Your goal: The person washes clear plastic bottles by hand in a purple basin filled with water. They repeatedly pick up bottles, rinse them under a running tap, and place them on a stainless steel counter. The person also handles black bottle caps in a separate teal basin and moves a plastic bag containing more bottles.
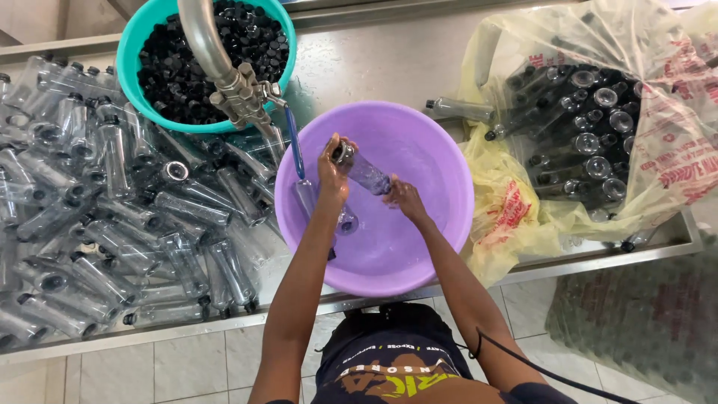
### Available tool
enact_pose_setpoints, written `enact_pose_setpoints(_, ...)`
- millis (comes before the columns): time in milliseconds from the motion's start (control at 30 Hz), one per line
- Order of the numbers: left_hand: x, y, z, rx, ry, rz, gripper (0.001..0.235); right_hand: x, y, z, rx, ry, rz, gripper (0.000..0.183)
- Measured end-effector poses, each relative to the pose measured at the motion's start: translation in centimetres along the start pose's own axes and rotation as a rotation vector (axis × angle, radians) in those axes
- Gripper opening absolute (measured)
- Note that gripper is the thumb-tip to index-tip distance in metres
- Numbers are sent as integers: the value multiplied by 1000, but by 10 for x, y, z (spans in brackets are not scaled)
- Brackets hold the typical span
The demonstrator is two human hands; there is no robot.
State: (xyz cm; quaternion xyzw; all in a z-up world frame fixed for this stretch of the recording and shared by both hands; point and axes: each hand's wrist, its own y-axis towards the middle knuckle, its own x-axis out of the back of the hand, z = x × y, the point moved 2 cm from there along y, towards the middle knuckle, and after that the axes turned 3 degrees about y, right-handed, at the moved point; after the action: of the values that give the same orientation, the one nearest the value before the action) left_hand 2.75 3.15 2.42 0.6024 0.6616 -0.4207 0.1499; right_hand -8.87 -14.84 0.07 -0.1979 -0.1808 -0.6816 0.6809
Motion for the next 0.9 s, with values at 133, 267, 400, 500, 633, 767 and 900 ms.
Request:
enact_pose_setpoints(133, 5, 3, -2, 32, 198, -105, 34, -62, 53, -190, -537, 629, -417, 46)
enact_pose_setpoints(267, 32, 25, 29, -144, 140, -370, 28, -96, 112, -283, -690, 1346, -572, 38)
enact_pose_setpoints(400, 58, 45, 74, -119, 713, -496, 26, -59, 129, -136, -463, 2004, 33, 35)
enact_pose_setpoints(500, 25, 4, 26, -21, 718, -328, 64, -16, 127, 17, -379, 1625, 253, 34)
enact_pose_setpoints(633, -4, 39, 41, -124, 71, -220, 34, 45, 88, 146, -85, 994, 128, 47)
enact_pose_setpoints(767, -83, -27, -26, -320, 58, -46, 23, 93, 52, 166, 200, 613, -156, 47)
enact_pose_setpoints(900, -99, -41, -64, -381, 188, 0, 23, 109, 36, 105, 88, 466, -237, 42)
